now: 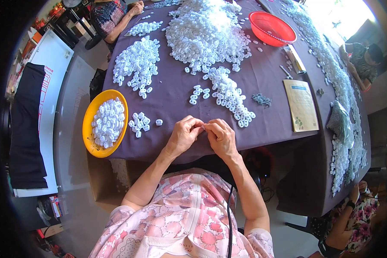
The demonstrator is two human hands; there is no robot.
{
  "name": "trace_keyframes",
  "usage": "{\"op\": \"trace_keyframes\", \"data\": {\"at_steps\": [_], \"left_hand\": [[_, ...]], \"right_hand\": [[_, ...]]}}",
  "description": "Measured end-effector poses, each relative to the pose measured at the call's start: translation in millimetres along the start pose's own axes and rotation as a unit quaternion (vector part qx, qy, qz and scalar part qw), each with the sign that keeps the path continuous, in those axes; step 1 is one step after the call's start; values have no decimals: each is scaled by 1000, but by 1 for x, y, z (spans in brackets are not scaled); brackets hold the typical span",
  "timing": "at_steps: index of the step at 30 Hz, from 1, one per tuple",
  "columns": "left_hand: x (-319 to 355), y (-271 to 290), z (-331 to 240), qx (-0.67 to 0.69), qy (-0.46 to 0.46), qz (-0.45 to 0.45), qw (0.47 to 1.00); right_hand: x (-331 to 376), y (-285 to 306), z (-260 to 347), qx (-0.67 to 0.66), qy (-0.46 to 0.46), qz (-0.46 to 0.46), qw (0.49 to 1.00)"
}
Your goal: The person assembles plastic cord locks by inserting springs and small components into the plastic pieces by hand.
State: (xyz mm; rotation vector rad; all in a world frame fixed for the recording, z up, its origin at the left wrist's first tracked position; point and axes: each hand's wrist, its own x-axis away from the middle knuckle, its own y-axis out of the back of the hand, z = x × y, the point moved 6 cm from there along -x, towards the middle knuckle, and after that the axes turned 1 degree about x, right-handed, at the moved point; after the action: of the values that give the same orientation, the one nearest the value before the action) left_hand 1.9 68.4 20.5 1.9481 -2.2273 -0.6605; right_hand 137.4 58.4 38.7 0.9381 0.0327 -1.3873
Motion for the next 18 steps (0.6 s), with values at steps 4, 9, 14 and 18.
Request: {"op": "trace_keyframes", "data": {"at_steps": [4, 9, 14, 18], "left_hand": [[1, -1, -4, -39, -88, -23, 995], [0, -2, -12, -87, -82, -1, 993], [1, -3, -13, -94, -82, 2, 992], [1, -4, -12, -113, -95, 0, 989]], "right_hand": [[2, 0, -2, 2, -9, -4, 1000], [3, 3, -8, -38, -51, -16, 998], [2, 11, -11, -72, -109, -54, 990], [1, 6, -5, -58, -75, -20, 995]]}}
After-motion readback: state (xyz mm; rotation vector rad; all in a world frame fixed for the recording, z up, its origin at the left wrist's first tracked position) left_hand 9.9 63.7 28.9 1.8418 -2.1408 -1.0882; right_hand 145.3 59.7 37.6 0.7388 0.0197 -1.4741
